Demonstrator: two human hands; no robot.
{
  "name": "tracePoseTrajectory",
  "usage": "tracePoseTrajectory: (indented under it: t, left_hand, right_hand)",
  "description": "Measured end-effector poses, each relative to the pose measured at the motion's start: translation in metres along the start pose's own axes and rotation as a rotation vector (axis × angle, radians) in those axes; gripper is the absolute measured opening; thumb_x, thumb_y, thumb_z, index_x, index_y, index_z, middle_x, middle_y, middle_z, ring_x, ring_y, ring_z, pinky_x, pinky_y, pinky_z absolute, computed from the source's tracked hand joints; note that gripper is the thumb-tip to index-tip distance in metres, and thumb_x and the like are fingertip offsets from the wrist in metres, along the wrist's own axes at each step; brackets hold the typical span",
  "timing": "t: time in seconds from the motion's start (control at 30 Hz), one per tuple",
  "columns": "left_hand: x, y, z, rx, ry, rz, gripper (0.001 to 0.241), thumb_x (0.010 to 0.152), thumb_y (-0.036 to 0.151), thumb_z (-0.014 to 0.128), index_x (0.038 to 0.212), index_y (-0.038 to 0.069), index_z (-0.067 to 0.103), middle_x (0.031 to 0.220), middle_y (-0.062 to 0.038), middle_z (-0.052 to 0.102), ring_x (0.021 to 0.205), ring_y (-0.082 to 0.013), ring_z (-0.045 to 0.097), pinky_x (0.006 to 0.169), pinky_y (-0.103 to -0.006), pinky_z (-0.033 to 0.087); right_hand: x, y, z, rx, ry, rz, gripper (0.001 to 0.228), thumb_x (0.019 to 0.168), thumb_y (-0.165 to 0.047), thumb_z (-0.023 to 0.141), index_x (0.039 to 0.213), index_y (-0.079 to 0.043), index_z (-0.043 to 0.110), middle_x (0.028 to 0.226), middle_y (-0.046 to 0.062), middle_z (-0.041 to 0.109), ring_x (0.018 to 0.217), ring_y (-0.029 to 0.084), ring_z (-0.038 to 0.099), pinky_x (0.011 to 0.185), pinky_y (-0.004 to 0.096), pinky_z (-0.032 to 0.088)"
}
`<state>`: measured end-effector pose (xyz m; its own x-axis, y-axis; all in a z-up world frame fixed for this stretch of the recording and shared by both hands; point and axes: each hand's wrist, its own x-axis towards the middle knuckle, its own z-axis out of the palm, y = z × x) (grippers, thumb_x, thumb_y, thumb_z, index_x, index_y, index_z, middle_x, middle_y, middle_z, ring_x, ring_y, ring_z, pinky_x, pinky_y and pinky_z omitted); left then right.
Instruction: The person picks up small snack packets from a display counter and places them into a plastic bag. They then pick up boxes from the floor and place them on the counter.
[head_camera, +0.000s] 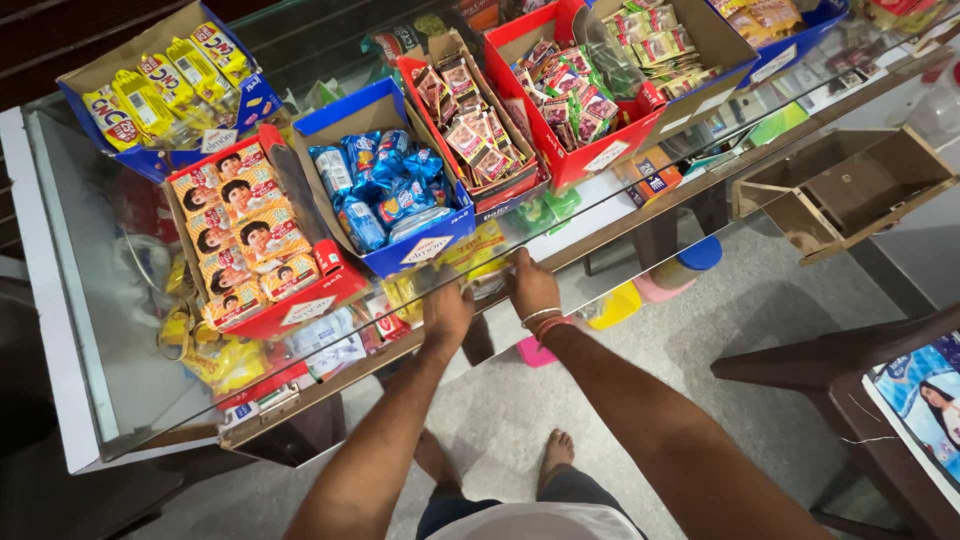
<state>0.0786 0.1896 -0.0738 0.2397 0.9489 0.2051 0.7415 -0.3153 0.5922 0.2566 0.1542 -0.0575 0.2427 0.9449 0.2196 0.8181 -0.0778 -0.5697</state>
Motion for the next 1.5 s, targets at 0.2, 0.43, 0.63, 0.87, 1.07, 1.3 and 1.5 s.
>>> tracePoseTrajectory:
  t: [0.2, 0.43, 0.63, 0.87, 1.07, 1.3, 1.5]
  left_hand:
    - [0.000, -0.010, 0.014, 0.020, -0.098, -0.101, 0.049, 0.083, 0.031, 0.079, 0.118, 0.001, 0.062, 0.110, -0.026, 0.067, 0.102, -0.0434, 0.066, 0.089, -0.0506, 0.053]
    - [0.008, -0.007, 0.022, 0.046, -0.006, 0.083, 0.039, 0.081, 0.021, 0.077, 0.114, 0.003, 0.070, 0.115, -0.023, 0.068, 0.110, -0.0432, 0.065, 0.095, -0.0506, 0.052]
    - [0.003, -0.006, 0.018, -0.009, -0.037, 0.122, 0.048, 0.076, 0.022, 0.077, 0.117, -0.001, 0.068, 0.107, -0.026, 0.070, 0.099, -0.0458, 0.065, 0.087, -0.0521, 0.052]
    - [0.000, -0.022, 0.036, 0.075, -0.213, -0.108, 0.023, 0.083, 0.011, 0.066, 0.105, 0.008, 0.072, 0.099, -0.021, 0.072, 0.093, -0.0422, 0.069, 0.082, -0.0542, 0.054]
    - [-0.022, -0.043, 0.061, 0.423, -0.157, 0.298, 0.009, 0.087, 0.012, 0.062, 0.085, 0.012, 0.071, 0.081, -0.011, 0.073, 0.076, -0.0290, 0.072, 0.066, -0.0452, 0.058]
    - [-0.055, -0.039, 0.026, 0.411, -0.177, 0.300, 0.013, 0.081, 0.016, 0.066, 0.089, 0.008, 0.073, 0.088, -0.012, 0.072, 0.081, -0.0304, 0.072, 0.070, -0.0460, 0.057]
    - [-0.077, 0.006, -0.031, 0.214, -0.262, 0.245, 0.047, 0.080, 0.014, 0.066, 0.124, -0.004, 0.061, 0.124, -0.024, 0.062, 0.105, -0.0391, 0.066, 0.087, -0.0471, 0.056]
  right_hand:
    - [-0.005, 0.005, 0.002, 0.032, 0.038, 0.062, 0.009, 0.101, -0.015, 0.060, 0.105, -0.011, 0.053, 0.080, 0.020, 0.071, 0.074, 0.044, 0.068, 0.066, 0.055, 0.051]
    - [-0.007, 0.007, 0.005, 0.132, 0.058, 0.049, 0.022, 0.097, -0.014, 0.062, 0.113, -0.010, 0.049, 0.085, 0.023, 0.071, 0.078, 0.048, 0.068, 0.069, 0.057, 0.052]
    - [-0.003, 0.003, -0.006, 0.169, 0.006, 0.025, 0.074, 0.074, -0.019, 0.081, 0.135, -0.004, 0.041, 0.105, 0.027, 0.070, 0.092, 0.048, 0.068, 0.079, 0.053, 0.056]
    - [0.002, -0.032, 0.005, -0.073, -0.025, 0.184, 0.093, 0.064, -0.039, 0.091, 0.133, 0.001, 0.043, 0.114, 0.027, 0.062, 0.101, 0.046, 0.064, 0.085, 0.051, 0.054]
    - [0.004, -0.039, 0.011, -0.264, -0.086, 0.243, 0.087, 0.074, -0.050, 0.084, 0.135, -0.001, 0.045, 0.113, 0.020, 0.066, 0.106, 0.039, 0.065, 0.093, 0.057, 0.048]
    - [0.003, -0.050, -0.002, -0.290, -0.129, 0.272, 0.081, 0.076, -0.051, 0.083, 0.134, -0.004, 0.048, 0.121, 0.020, 0.063, 0.115, 0.040, 0.061, 0.099, 0.058, 0.044]
    - [-0.013, -0.039, 0.001, -0.475, -0.077, -0.307, 0.041, 0.090, -0.017, 0.062, 0.131, -0.015, 0.064, 0.137, 0.017, 0.057, 0.135, 0.037, 0.047, 0.101, 0.057, 0.042]
